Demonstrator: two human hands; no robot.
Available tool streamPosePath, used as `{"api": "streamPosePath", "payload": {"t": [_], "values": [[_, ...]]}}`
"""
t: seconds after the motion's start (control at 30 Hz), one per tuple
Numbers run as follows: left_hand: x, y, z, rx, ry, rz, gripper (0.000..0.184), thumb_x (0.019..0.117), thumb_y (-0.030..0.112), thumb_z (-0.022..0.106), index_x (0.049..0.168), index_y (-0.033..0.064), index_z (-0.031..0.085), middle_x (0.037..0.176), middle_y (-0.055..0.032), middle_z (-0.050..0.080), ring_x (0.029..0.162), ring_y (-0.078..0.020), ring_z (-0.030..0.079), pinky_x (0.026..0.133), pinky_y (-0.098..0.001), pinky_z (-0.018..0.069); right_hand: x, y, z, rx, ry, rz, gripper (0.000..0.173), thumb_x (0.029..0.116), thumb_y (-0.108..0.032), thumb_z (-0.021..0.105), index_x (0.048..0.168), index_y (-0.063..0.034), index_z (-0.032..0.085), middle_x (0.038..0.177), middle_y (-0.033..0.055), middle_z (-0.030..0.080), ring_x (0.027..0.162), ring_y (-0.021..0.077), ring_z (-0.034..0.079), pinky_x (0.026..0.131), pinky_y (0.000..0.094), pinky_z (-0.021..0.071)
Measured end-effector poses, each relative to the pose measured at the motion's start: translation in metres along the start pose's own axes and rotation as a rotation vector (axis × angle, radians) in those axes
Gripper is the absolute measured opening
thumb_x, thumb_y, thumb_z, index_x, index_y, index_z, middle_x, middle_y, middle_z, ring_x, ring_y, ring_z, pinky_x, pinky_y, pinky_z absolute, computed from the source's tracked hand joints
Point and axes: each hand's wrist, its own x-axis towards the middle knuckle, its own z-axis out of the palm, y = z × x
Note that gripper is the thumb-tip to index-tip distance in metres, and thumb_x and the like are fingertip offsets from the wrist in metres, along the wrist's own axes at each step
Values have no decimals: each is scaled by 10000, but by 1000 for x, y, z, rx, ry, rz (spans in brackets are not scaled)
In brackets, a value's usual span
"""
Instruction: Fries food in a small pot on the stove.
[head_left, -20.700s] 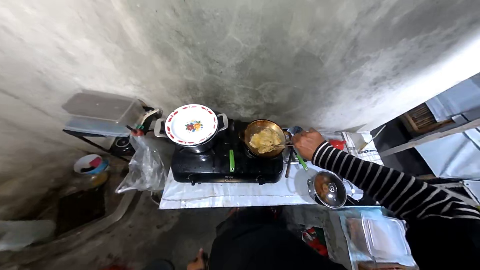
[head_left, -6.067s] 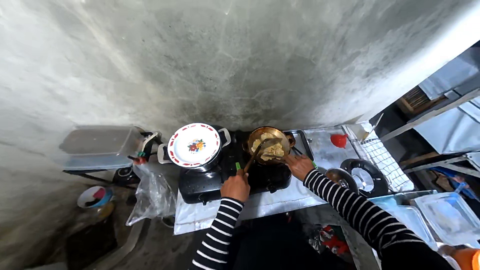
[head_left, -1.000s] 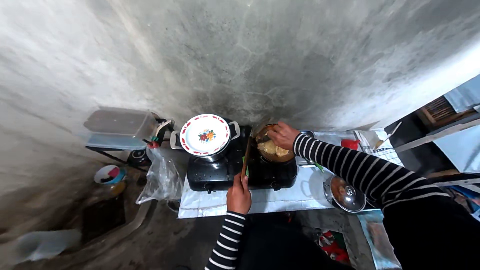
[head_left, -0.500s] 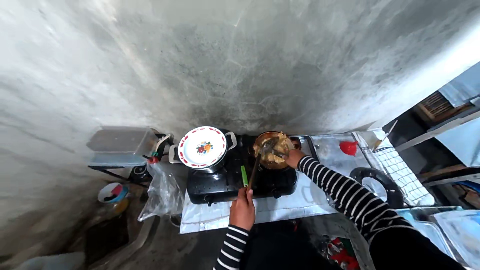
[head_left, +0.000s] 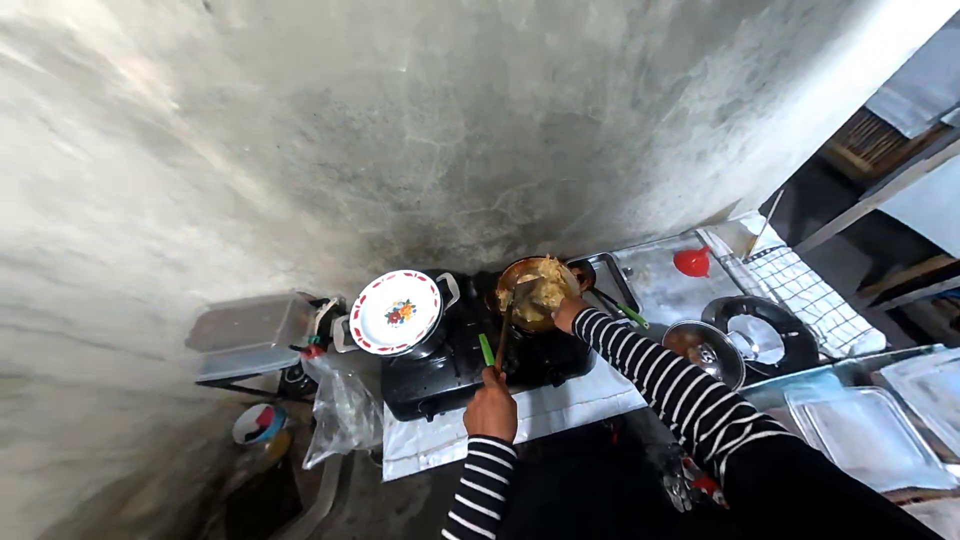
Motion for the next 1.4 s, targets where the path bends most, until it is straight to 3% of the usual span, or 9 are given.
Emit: {"api": "streamPosePath", "payload": {"t": [0.3, 0.5, 0.67, 0.8, 0.9, 1.0, 1.13, 1.23, 1.4], "values": [[5, 4, -7, 91, 57, -18, 455, 1100, 437, 356, 1420, 163, 528, 1002, -182, 739, 956, -392, 730, 792, -580, 574, -13, 15, -18, -154, -16, -19, 490, 1035, -290, 534, 1327, 101, 585, 1438, 280, 558, 1374, 380, 538, 1114, 576, 435], [6, -3, -1, -75, 37, 39, 469, 1101, 451, 357, 1417, 160, 546, 1002, -190, 734, 960, -401, 722, 823, -599, 565, -30, 22, -24, -101, 18, -29, 518, 1057, -375, 502, 1310, 63, 613, 1410, 250, 593, 1356, 367, 559, 1103, 565, 450], [0, -7, -2, -204, 172, 74, 466, 1100, 429, 393, 1421, 127, 545, 904, -189, 732, 859, -404, 728, 765, -607, 570, -33, 25, -17, -77, 92, -62, 496, 1080, -374, 437, 1331, 11, 625, 1405, 242, 603, 1346, 383, 563, 1096, 593, 448], [7, -7, -10, -178, 159, 35, 471, 1104, 427, 378, 1439, 131, 526, 948, -196, 733, 904, -408, 727, 791, -604, 570, -30, 24, -3, -170, 65, -64, 496, 1070, -371, 444, 1261, 32, 661, 1380, 261, 615, 1326, 419, 571, 1061, 641, 451], [13, -9, -9, -137, 126, 15, 470, 1102, 437, 378, 1439, 148, 530, 974, -195, 736, 924, -408, 727, 805, -605, 569, -30, 24, -5, -100, 100, -51, 522, 1080, -400, 405, 1281, 10, 657, 1377, 235, 626, 1329, 384, 577, 1079, 608, 449], [14, -9, -5, -106, 92, 17, 466, 1100, 440, 379, 1437, 157, 531, 986, -193, 736, 937, -410, 724, 806, -603, 568, -33, 29, -11, -96, 182, -4, 499, 1080, -358, 397, 1276, 24, 651, 1359, 241, 635, 1299, 397, 599, 1039, 617, 477], [8, -7, -11, -119, 86, 22, 462, 1094, 442, 399, 1415, 151, 558, 995, -192, 738, 946, -407, 723, 810, -618, 565, -42, 38, -16, -141, 183, 38, 388, 1011, -219, 526, 1254, 54, 657, 1345, 270, 633, 1287, 440, 592, 1016, 663, 471], [7, -7, -16, -146, 127, 72, 459, 1093, 432, 417, 1418, 143, 562, 965, -200, 735, 916, -412, 723, 793, -622, 565, -38, 41, -12, -125, 150, 41, 410, 1017, -250, 536, 1267, 55, 650, 1353, 276, 625, 1291, 453, 584, 1015, 673, 467], [17, -8, -19, -160, 166, 125, 448, 1096, 414, 423, 1394, 115, 574, 921, -203, 732, 881, -417, 726, 773, -620, 568, -27, 48, -7, -80, 256, 8, 424, 1061, -275, 458, 1297, 21, 649, 1376, 268, 611, 1294, 448, 580, 1025, 662, 467]]}}
